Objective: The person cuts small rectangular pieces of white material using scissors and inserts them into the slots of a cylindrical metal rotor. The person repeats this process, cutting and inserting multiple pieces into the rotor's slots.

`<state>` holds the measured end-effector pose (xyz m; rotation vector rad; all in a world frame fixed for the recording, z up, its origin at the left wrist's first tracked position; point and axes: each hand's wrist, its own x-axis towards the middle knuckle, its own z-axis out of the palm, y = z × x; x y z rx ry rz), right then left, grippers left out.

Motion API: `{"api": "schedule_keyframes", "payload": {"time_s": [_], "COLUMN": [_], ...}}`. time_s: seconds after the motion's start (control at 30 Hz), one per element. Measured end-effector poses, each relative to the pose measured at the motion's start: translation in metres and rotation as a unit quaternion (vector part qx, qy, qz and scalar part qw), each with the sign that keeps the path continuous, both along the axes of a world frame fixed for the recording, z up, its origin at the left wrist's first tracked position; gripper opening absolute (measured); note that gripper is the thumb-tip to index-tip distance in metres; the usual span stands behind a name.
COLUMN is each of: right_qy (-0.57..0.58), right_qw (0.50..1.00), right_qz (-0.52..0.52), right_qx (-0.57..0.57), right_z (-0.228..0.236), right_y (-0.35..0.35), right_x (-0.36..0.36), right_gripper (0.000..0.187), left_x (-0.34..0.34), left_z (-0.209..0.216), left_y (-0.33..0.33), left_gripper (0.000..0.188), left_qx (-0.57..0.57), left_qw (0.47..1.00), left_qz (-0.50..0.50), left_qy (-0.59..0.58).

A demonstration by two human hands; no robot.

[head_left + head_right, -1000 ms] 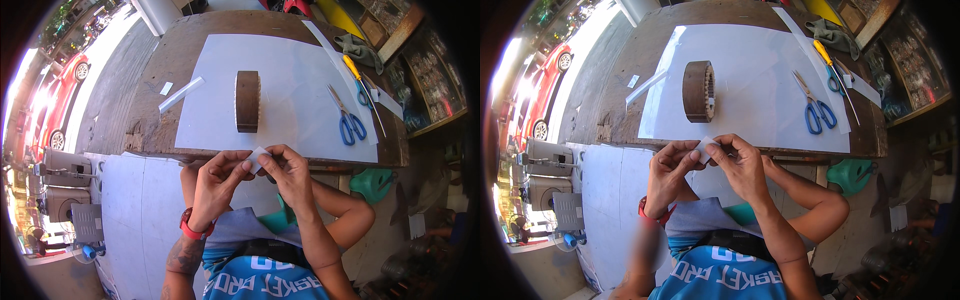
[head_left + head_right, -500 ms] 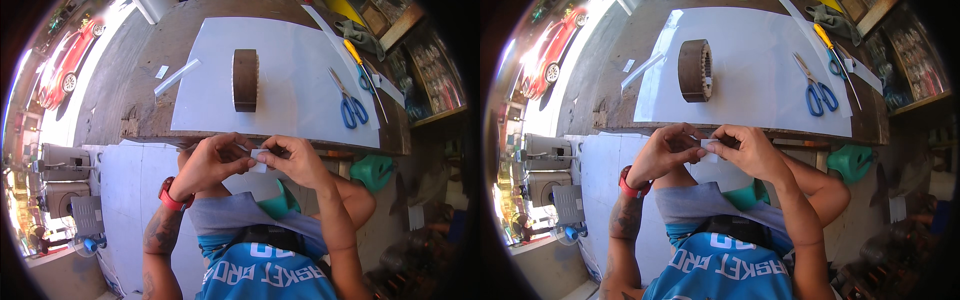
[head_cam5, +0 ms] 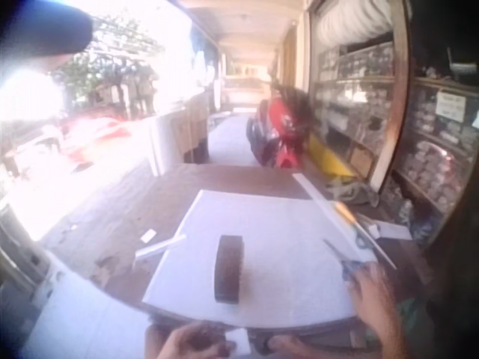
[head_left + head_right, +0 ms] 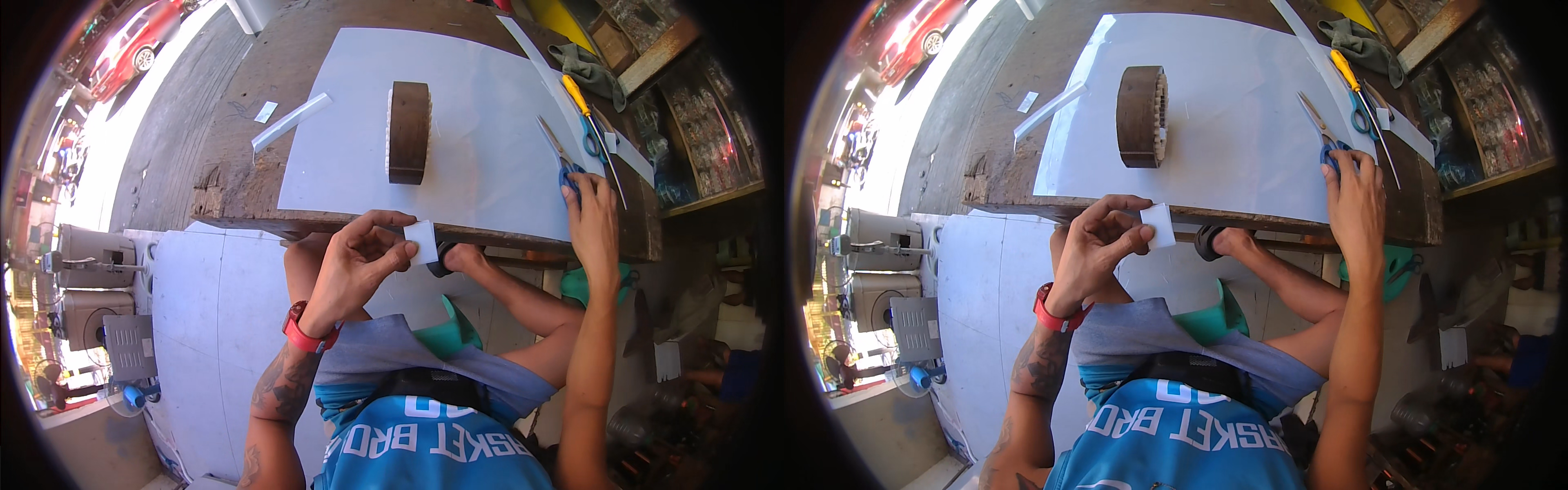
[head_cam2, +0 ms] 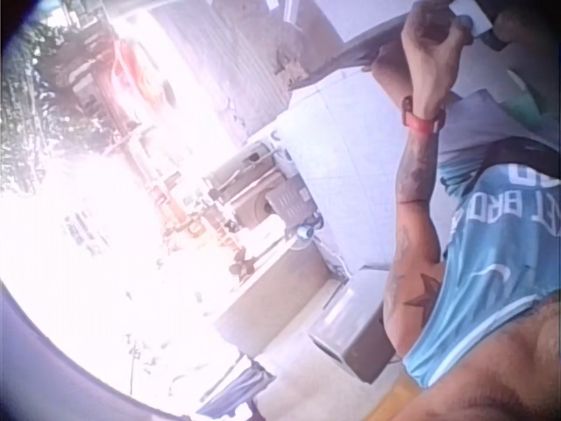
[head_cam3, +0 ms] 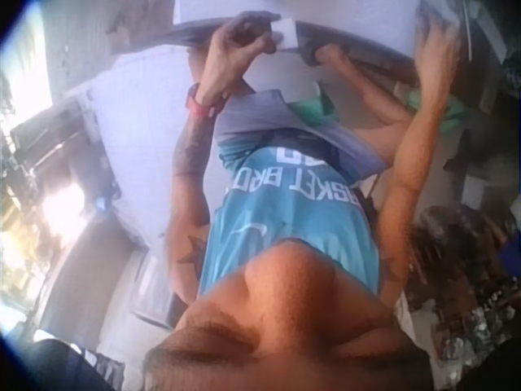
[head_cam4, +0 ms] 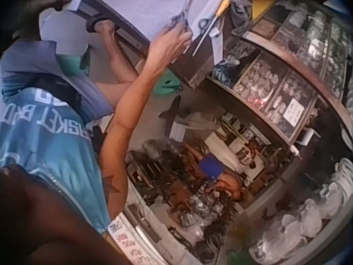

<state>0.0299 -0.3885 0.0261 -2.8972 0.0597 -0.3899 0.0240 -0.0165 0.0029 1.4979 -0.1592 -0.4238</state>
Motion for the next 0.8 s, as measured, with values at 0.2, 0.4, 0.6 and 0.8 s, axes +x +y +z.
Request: {"api": "schedule_keyframes", "payload": {"time_s": [0.2, 0.4, 0.6, 0.8], "right_qy": [0.076, 0.145, 0.114, 0.146], "right_qw": [0.997, 0.988, 0.957, 0.727], "right_qz": [-0.019, -0.041, 0.003, 0.036], "right_qx": [0.01, -0.023, 0.266, 0.67], "right_z": [0.018, 0.037, 0.042, -0.008], "right_y": [-0.012, -0.017, 0.03, 0.111], "right_x": [0.02, 0.027, 0.007, -0.046], "right_gripper": [0.042, 0.055, 0.054, 0.053], "left_x": [-0.004, -0.005, -0.008, -0.006], "left_z": [0.002, -0.002, -0.001, -0.005], "left_y": [0.0, -0.004, -0.011, -0.024], "left_gripper": [0.045, 0.043, 0.044, 0.036], "left_qx": [0.0, 0.0, -0.01, -0.023], "left_qw": [1.0, 1.0, 1.0, 0.999], "left_qz": [0.013, 0.007, 0.016, 0.024], "left_qy": [0.007, 0.004, 0.013, 0.029]}}
